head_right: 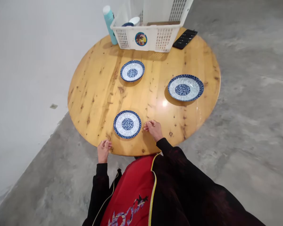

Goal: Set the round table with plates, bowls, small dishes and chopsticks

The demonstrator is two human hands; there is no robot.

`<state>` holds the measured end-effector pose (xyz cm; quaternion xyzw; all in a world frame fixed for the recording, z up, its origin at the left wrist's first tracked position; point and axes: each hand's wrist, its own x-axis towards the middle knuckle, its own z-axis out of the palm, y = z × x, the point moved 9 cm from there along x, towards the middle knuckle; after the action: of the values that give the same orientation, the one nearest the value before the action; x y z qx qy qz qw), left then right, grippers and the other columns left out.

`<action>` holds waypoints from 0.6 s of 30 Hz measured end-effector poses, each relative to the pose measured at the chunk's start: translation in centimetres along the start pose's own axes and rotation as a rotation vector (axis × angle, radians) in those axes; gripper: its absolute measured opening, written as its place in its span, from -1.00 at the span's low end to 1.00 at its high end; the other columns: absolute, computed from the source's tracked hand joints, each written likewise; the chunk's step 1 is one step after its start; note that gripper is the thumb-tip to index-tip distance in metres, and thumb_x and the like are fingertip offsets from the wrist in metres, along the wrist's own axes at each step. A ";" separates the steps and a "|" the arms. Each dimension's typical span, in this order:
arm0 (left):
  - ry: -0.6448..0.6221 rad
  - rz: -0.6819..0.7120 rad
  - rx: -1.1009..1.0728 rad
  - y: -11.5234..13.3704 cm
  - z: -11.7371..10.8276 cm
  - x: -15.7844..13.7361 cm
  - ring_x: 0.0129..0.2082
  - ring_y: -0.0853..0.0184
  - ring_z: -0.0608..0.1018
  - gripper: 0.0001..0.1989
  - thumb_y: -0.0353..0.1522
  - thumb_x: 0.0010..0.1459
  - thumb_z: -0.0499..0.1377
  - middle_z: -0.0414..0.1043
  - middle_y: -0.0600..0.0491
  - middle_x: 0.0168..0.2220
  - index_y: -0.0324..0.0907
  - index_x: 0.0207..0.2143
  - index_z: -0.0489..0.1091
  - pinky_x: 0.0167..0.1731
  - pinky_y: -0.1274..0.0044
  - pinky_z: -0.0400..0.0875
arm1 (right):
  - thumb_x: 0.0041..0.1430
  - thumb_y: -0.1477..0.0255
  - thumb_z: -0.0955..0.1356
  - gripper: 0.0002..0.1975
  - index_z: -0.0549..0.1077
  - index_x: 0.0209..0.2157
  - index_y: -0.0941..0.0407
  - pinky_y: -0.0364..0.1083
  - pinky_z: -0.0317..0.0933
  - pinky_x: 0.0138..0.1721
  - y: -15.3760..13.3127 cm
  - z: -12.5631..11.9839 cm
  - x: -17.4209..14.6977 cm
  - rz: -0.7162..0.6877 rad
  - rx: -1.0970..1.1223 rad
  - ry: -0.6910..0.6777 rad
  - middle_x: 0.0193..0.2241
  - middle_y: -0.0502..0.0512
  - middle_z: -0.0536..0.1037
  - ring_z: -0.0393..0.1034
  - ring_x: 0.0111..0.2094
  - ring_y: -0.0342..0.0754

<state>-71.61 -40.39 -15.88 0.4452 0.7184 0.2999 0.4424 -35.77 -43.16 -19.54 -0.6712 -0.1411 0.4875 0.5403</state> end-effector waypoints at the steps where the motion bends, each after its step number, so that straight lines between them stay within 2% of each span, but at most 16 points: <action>1: -0.005 0.019 0.015 1.1 0.1 1.0 -0.50 0.37 0.55 -0.77 -0.19 0.09 0.14 0.53 0.04 -0.45 -0.18 -0.38 0.40 -0.45 0.56 0.42 | 0.09 0.41 0.41 -0.87 0.43 -0.48 0.14 -0.21 0.30 -0.56 -1.0 -0.1 1.1 -0.023 -0.013 0.007 -0.56 0.04 0.54 0.42 -0.60 -0.16; 3: -0.034 0.093 0.050 4.4 0.9 3.5 -0.47 0.35 0.58 -0.78 -0.19 0.11 0.13 0.54 0.04 -0.43 -0.17 -0.38 0.41 -0.42 0.55 0.44 | 0.09 0.39 0.40 -0.86 0.44 -0.47 0.14 -0.19 0.31 -0.56 -3.4 0.0 3.4 -0.075 -0.047 0.009 -0.55 0.05 0.54 0.43 -0.59 -0.15; 6: -0.067 0.225 0.099 10.5 3.3 7.8 -0.43 0.36 0.60 -0.81 -0.22 0.16 0.12 0.55 0.05 -0.40 -0.15 -0.36 0.41 -0.35 0.55 0.47 | 0.09 0.40 0.38 -0.88 0.46 -0.46 0.16 -0.19 0.31 -0.55 -7.3 1.0 7.2 -0.160 -0.107 -0.010 -0.53 0.06 0.55 0.44 -0.57 -0.13; 11: -0.132 0.336 0.226 19.1 9.3 15.2 -0.42 0.36 0.63 -0.83 -0.30 0.21 0.08 0.57 0.04 -0.38 -0.16 -0.37 0.41 -0.32 0.56 0.48 | 0.08 0.48 0.35 -0.92 0.44 -0.47 0.17 -0.20 0.26 -0.57 -12.9 3.1 13.8 -0.238 -0.174 -0.010 -0.51 0.08 0.55 0.44 -0.58 -0.14; 14: -0.163 0.372 0.337 22.6 13.1 19.0 -0.41 0.34 0.64 -0.82 -0.32 0.23 0.07 0.58 0.03 -0.37 -0.17 -0.39 0.41 -0.28 0.54 0.47 | 0.10 0.47 0.32 -0.90 0.43 -0.46 0.17 -0.18 0.27 -0.54 -15.4 3.9 18.0 -0.276 -0.257 0.018 -0.48 0.12 0.56 0.46 -0.55 -0.11; 18: -0.168 0.367 0.493 25.5 17.2 23.3 -0.33 0.29 0.65 -0.80 -0.31 0.26 0.06 0.59 0.00 -0.40 -0.18 -0.32 0.45 -0.19 0.50 0.45 | 0.14 0.42 0.29 -0.85 0.44 -0.43 0.17 -0.11 0.33 -0.43 -18.0 4.7 23.3 -0.360 -0.480 0.080 -0.44 0.17 0.59 0.49 -0.51 -0.05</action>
<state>-51.43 -7.86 -10.82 0.6843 0.6382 0.1539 0.3174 -22.18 -16.96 -15.46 -0.7624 -0.3477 0.3099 0.4492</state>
